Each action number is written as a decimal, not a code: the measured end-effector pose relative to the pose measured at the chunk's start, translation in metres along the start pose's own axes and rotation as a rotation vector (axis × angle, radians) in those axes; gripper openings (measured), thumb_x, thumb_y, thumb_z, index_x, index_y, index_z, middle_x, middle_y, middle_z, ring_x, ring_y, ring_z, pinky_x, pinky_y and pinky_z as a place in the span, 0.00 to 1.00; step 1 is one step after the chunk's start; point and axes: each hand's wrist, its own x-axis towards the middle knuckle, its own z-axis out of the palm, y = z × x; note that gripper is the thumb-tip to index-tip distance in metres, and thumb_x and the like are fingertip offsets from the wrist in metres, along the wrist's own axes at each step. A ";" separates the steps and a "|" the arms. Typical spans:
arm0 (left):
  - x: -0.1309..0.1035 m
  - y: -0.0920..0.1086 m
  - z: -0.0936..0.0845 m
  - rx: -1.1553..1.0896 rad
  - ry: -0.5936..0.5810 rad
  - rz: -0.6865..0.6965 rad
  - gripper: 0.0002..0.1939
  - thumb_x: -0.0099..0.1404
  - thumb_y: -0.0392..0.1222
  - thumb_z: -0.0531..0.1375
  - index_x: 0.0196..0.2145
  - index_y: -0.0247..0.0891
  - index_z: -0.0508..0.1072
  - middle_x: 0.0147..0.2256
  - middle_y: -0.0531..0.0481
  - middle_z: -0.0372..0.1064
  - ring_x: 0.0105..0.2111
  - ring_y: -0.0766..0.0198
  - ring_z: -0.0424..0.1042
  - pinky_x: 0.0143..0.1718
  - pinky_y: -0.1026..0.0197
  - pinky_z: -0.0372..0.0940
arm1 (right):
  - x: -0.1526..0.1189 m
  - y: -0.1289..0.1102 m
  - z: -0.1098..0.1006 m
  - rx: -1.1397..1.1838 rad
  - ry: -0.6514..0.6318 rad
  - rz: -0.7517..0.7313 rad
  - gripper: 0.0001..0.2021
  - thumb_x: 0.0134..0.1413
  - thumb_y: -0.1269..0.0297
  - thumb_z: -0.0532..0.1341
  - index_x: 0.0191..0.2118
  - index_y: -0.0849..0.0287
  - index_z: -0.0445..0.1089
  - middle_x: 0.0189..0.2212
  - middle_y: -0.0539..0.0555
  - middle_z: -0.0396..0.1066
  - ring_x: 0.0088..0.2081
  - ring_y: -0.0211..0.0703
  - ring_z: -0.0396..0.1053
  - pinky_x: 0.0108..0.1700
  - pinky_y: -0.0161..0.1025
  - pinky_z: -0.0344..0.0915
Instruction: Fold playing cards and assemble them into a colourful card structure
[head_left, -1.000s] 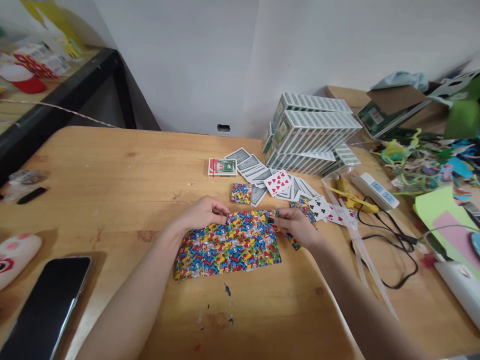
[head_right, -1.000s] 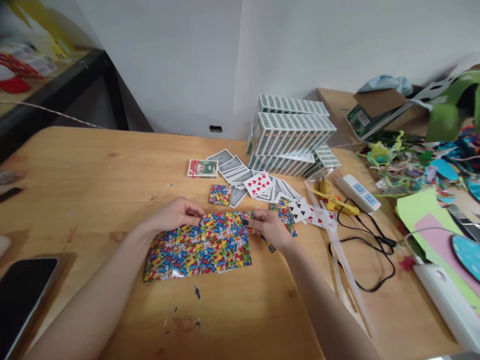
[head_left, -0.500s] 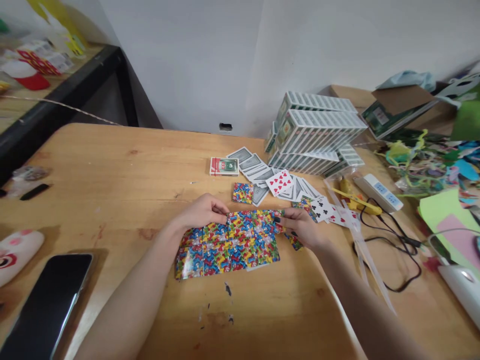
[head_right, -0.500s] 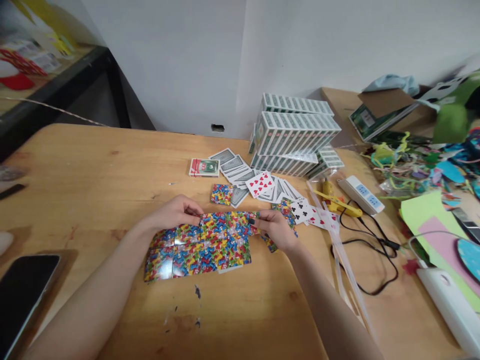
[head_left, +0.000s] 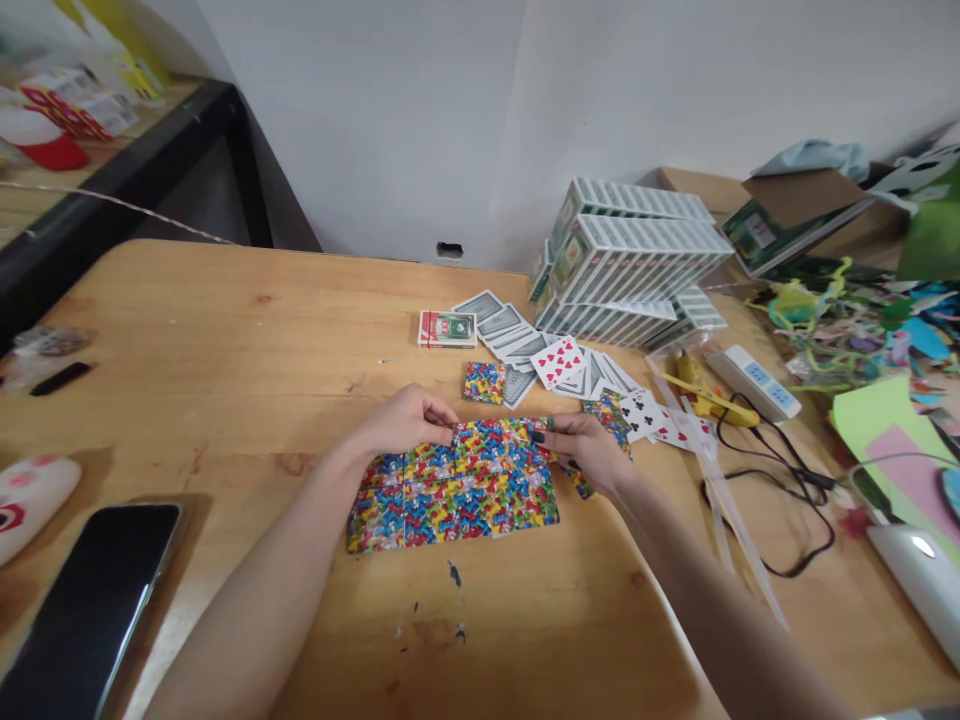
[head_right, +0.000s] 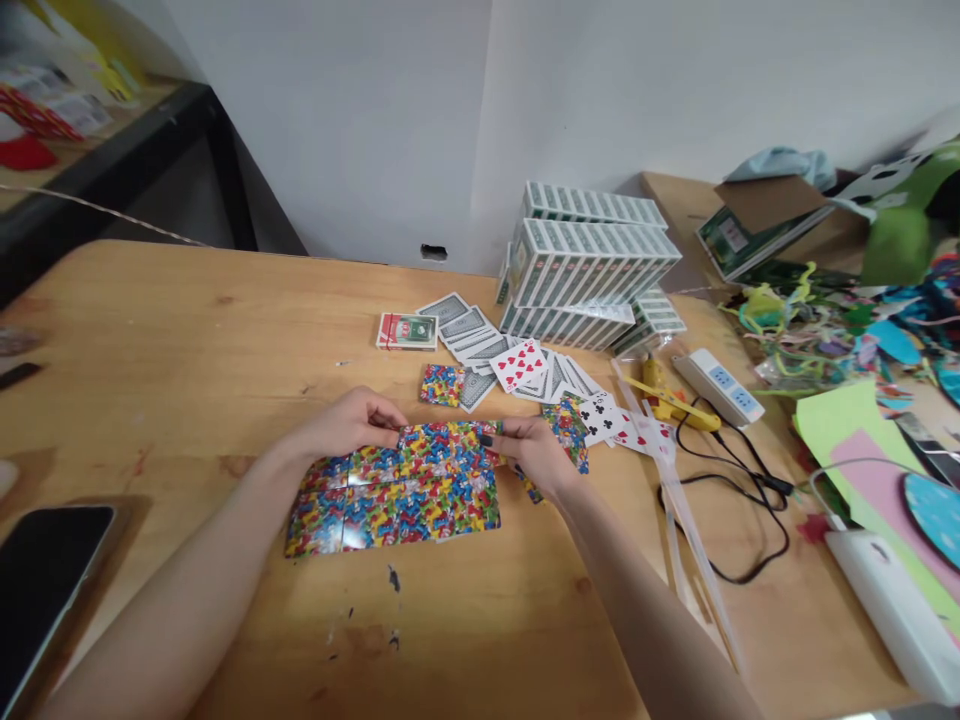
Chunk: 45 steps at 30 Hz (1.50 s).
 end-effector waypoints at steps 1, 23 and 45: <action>0.000 0.000 0.000 0.002 -0.002 0.001 0.10 0.47 0.41 0.61 0.29 0.35 0.75 0.26 0.51 0.72 0.25 0.66 0.67 0.28 0.64 0.59 | 0.000 0.000 0.000 -0.014 -0.001 0.004 0.13 0.37 0.57 0.64 0.19 0.62 0.63 0.12 0.44 0.53 0.15 0.28 0.44 0.18 0.31 0.39; 0.005 -0.007 0.006 0.164 0.082 -0.007 0.12 0.46 0.39 0.60 0.31 0.34 0.75 0.25 0.49 0.72 0.25 0.65 0.67 0.26 0.64 0.59 | 0.002 -0.006 0.012 -0.170 -0.020 0.092 0.15 0.35 0.54 0.63 0.18 0.61 0.63 0.08 0.41 0.47 0.12 0.27 0.40 0.14 0.30 0.35; 0.004 -0.004 0.003 0.145 0.030 -0.004 0.11 0.47 0.39 0.60 0.31 0.36 0.75 0.26 0.51 0.73 0.26 0.65 0.68 0.27 0.65 0.59 | 0.007 -0.001 0.012 -0.305 -0.049 0.073 0.17 0.37 0.52 0.62 0.17 0.61 0.61 0.10 0.42 0.50 0.13 0.27 0.43 0.14 0.29 0.39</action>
